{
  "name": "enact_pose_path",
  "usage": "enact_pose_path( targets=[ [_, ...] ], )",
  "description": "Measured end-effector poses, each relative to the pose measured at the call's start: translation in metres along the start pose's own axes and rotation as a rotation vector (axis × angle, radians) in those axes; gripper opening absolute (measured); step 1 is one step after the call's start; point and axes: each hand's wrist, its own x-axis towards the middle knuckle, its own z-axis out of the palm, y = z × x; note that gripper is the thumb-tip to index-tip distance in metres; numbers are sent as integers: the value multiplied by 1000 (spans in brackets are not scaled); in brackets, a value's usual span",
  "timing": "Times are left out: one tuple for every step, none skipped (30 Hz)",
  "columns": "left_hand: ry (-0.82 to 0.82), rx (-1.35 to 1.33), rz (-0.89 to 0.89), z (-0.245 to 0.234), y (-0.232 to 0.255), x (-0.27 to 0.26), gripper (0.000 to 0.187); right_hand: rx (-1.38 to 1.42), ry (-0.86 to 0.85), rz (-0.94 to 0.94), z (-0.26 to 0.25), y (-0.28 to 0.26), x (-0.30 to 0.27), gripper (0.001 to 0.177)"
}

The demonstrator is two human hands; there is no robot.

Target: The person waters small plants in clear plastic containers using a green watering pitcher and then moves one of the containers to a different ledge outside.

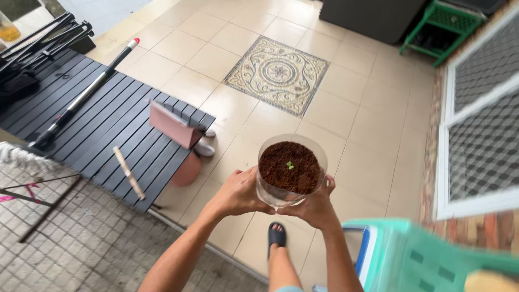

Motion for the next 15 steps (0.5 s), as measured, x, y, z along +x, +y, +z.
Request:
enact_pose_path(
  targets=[
    [0, -12, -21, -4, -2, 28, 104, -37, -55, 33, -3, 22, 27, 113],
    [-3, -31, -38, -6, -1, 51, 107, -74, -110, 66, -9, 41, 52, 112],
    [13, -37, -46, -21, -1, 78, 111, 41, -97, 55, -14, 54, 86, 116],
    [29, -43, -55, -40, -4, 109, 115, 157, -87, 45, -18, 63, 116, 120],
    [25, -43, -99, -52, -8, 130, 112, 283, -93, 55, -20, 72, 135, 125],
    [20, -44, -143, -61, -11, 150, 109, 218, -181, 91, -21, 86, 161, 116],
    [11, -50, -192, -71, -13, 169, 106, 152, -275, 129, -23, 98, 186, 108],
    [18, -65, -206, -82, -18, 188, 104, 83, -368, 165, -23, 109, 211, 100],
    [28, -77, -214, -94, -25, 207, 101, 87, -368, 124, -20, 119, 236, 99],
    [39, -89, -222, -105, -34, 225, 99, 92, -368, 83, -16, 129, 260, 99],
    [71, -87, -230, -116, -44, 243, 100, 95, -368, 41, -12, 139, 282, 98],
    [103, -85, -239, -126, -55, 260, 101, 175, -346, 27, -6, 150, 307, 102],
    [135, -80, -246, -137, -68, 279, 102, 255, -323, 15, 3, 162, 335, 106],
    [148, -93, -256, -146, -80, 298, 102, 336, -301, 4, 11, 173, 363, 111],
    [164, -96, -262, -159, -95, 317, 102, 338, -303, -36, 22, 182, 394, 108]
  ],
)
